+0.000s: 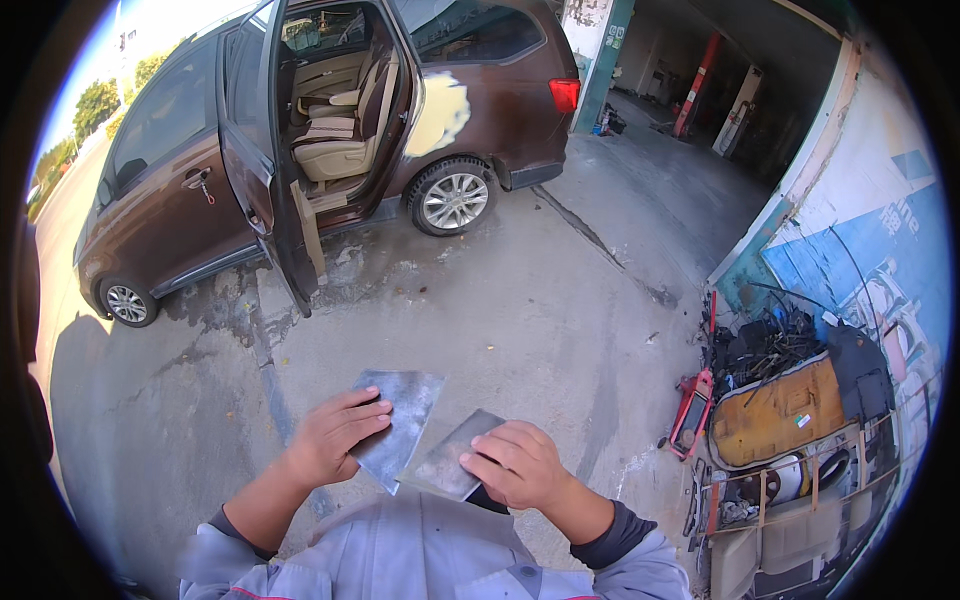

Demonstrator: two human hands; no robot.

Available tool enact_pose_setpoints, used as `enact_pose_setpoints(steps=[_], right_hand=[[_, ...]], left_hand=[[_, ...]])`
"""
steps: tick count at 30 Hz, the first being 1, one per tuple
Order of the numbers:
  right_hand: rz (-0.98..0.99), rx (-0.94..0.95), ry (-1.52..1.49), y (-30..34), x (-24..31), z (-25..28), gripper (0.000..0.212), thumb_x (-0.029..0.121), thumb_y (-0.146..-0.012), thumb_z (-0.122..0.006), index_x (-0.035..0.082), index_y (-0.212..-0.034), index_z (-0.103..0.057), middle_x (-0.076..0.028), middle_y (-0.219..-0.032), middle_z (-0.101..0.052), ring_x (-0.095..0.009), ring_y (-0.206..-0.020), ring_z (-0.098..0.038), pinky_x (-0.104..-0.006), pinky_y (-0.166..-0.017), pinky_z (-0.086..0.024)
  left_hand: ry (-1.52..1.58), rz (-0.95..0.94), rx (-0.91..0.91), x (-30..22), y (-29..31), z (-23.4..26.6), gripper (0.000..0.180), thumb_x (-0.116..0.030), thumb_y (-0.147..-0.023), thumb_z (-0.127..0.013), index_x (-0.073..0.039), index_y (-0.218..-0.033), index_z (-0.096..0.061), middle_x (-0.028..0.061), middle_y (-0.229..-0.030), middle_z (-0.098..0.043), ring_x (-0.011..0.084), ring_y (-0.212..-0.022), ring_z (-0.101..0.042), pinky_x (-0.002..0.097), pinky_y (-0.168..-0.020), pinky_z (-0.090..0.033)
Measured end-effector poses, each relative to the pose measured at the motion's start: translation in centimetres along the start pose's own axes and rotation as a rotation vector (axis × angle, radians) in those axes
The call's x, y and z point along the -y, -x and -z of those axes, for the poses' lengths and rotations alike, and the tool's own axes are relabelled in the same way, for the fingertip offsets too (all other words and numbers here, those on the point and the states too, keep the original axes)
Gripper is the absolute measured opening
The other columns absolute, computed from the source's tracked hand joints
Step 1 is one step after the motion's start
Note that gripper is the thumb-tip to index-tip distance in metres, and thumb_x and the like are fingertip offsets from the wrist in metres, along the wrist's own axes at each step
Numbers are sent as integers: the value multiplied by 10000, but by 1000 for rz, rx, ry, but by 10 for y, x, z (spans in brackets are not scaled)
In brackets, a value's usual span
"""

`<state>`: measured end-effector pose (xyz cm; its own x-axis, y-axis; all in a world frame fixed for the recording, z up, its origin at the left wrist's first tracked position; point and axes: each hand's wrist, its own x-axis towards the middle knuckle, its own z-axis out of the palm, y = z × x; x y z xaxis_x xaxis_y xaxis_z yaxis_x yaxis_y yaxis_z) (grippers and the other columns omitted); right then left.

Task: The person retrieves sanding sheets and a small container from the ground, then repeatedly folds and unfolds the sanding sheets while standing between two parked cars. The person places the container on the roof of a white car and later holds it while continuing to handle the sanding sheets.

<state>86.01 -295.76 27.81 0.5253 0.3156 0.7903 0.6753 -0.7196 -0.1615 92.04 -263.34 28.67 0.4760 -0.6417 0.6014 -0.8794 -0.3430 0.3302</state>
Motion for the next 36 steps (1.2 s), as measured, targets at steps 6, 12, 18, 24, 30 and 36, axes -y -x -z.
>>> enact_pose_setpoints(steps=[6, 12, 18, 24, 30, 36], right_hand=[[66, 128, -120, -11, -3, -2, 248, -18, -797, -736, 69, -1030, -737, -104, -1058, -683, -322, -930, -680, -422, -811, -598], [-248, 189, 52, -10, -9, -16, 241, -2, -834, -709, 77, -1058, -749, -104, -1080, -685, -305, -984, -697, -409, -827, -605], [-508, 264, 162, 16, -46, -40, 135, 33, -886, -717, 40, -1020, -728, -136, -1086, -675, -341, -906, -683, -430, -762, -587], [-1297, -340, -962, 19, -64, -72, 119, 134, -1019, -703, 19, -1047, -705, -80, -929, -742, -197, -743, -730, -370, -645, -623], [-1466, -572, -1850, -20, -43, -92, 172, 245, -1049, -704, 80, -1004, -693, -41, -794, -715, -158, -706, -715, -329, -627, -612], [-1307, -446, -1984, -29, -52, -80, 186, 224, -1062, -690, 50, -998, -695, -76, -810, -734, -184, -697, -731, -353, -636, -635]], left_hand=[[-121, -78, 145, 5, -7, 15, 531, -31, -705, -707, -85, -1231, -745, 47, -1321, -745, 285, -1318, -661, 508, -1102, -539], [-135, -74, 298, 5, -8, 23, 569, -54, -699, -731, -92, -1267, -726, 44, -1325, -740, 274, -1324, -654, 511, -1116, -537], [-66, -9, 285, 14, 4, 16, 620, 5, -706, -715, -63, -1322, -708, 101, -1322, -733, 323, -1304, -662, 485, -1085, -555], [440, 555, -167, 9, 28, -37, 434, -1, -1058, -578, -40, -1490, -604, 191, -1415, -674, 298, -1236, -700, 393, -1056, -561], [829, 717, -401, -20, 0, -112, 413, -118, -1132, -521, 36, -1514, -533, 178, -1490, -607, 251, -1267, -667, 388, -1086, -545], [766, 537, -374, -31, -57, -128, 396, -75, -1118, -538, 17, -1503, -558, 165, -1370, -689, 238, -1221, -699, 357, -1061, -547]])
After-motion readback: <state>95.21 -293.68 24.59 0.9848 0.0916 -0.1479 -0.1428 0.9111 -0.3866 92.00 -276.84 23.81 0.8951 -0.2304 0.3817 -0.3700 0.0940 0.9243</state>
